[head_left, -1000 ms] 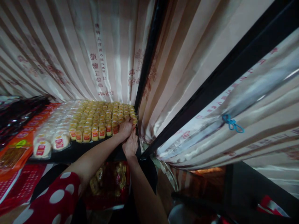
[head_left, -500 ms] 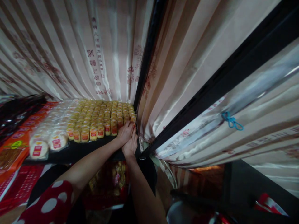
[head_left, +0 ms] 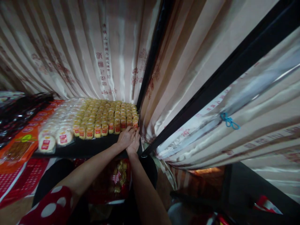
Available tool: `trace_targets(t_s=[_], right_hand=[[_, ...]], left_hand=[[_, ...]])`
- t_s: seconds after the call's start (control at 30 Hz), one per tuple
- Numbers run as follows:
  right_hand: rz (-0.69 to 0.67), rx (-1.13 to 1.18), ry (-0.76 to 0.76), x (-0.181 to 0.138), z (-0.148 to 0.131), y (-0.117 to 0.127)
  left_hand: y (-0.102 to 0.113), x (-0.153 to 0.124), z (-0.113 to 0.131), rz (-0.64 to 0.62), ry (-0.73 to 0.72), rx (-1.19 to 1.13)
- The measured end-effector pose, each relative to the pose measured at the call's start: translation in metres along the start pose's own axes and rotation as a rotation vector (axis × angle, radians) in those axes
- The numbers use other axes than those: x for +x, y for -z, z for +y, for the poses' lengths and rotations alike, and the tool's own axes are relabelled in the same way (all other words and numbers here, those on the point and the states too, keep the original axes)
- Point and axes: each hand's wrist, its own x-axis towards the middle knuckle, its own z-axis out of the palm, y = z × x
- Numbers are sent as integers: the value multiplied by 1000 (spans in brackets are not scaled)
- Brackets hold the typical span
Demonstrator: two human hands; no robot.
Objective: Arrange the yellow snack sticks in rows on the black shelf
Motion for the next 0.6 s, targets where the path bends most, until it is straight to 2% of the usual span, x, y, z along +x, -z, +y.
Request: trace_targets(t_s=[0.13, 0.23, 0.33, 0.4, 0.47, 0.53, 0.6], right_hand=[[23, 30, -16, -3, 2, 2], [123, 91, -7, -4, 3, 1], [232, 187, 21, -4, 4, 1], [259, 252, 41, -7, 3, 2], [234, 320, 97, -18, 0, 2], [154, 383, 187, -40, -5, 0], [29, 416, 270, -72, -9, -7]], left_hand=[[7, -32, 0, 66, -46, -105], [11, -63, -6, 153, -37, -151], [13, -104, -16, 157, 4, -143], [14, -133, -26, 81, 40, -134], [14, -160, -37, -49, 93, -113], [12, -182, -50, -182, 190, -86], [9, -199, -65, -311, 363, -55]])
